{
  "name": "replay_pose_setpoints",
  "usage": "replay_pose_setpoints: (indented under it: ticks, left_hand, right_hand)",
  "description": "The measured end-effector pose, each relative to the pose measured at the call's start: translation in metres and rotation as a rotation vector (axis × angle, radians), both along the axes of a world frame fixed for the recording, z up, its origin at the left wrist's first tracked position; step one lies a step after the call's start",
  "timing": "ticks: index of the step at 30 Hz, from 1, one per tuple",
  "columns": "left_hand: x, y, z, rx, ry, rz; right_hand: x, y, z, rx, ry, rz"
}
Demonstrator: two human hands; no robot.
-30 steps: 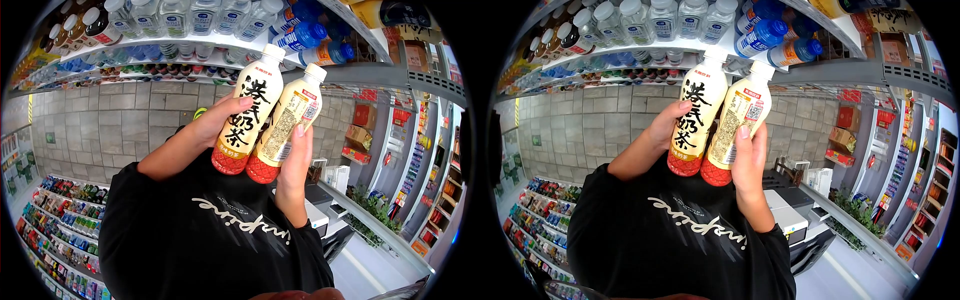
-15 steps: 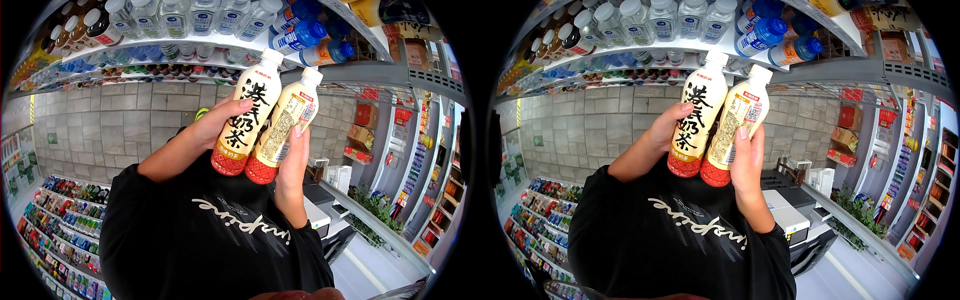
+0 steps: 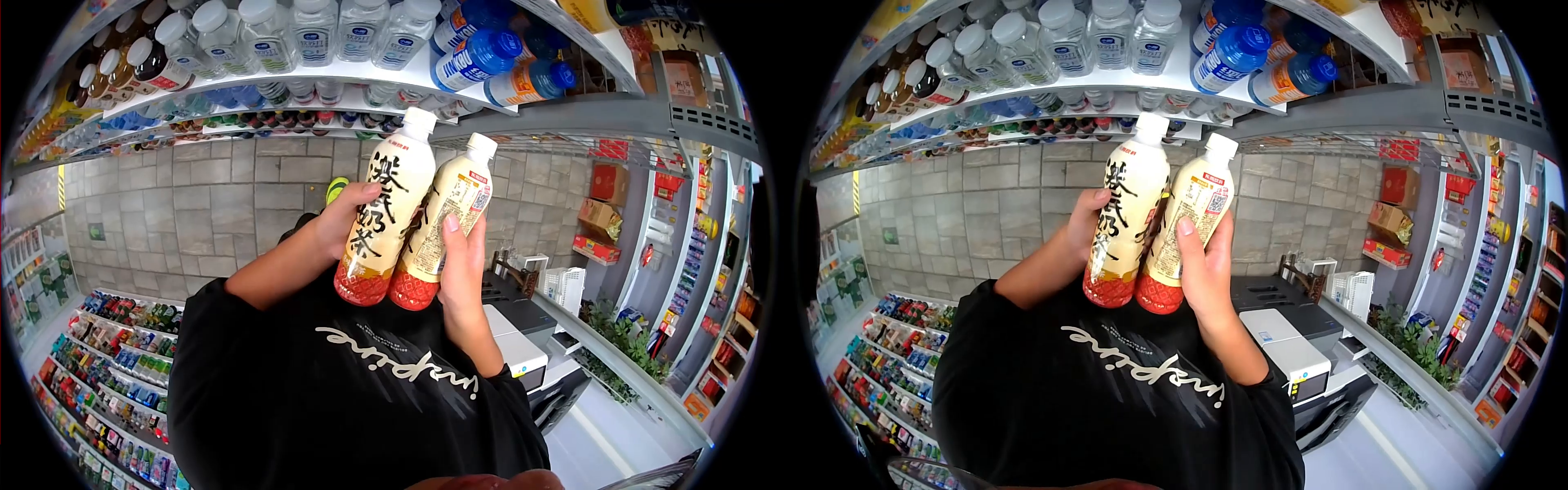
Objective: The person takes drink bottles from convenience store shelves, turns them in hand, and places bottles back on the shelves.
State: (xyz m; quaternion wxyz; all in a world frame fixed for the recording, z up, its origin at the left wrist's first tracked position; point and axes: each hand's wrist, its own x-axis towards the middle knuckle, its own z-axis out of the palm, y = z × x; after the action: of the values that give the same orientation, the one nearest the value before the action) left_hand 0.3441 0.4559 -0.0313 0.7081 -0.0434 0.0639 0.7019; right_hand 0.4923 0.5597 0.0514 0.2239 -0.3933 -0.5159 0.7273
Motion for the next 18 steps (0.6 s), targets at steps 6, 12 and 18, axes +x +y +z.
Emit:
replay_pose_setpoints:
  ticks: [6, 12, 18]
  left_hand:
    - [0.013, 0.01, -0.008, 0.099, -0.089, 0.017]
    - [0.018, 0.028, 0.001, -0.017, 0.102, 0.041]
    - [0.028, 0.049, -0.005, -0.115, 0.119, 0.132]
  right_hand:
    - [0.007, 0.022, 0.014, 0.314, -0.275, 0.157]
    - [0.026, 0.052, 0.038, 0.524, -0.623, 0.347]
    - [0.042, 0.083, 0.071, 0.646, -0.798, 0.611]
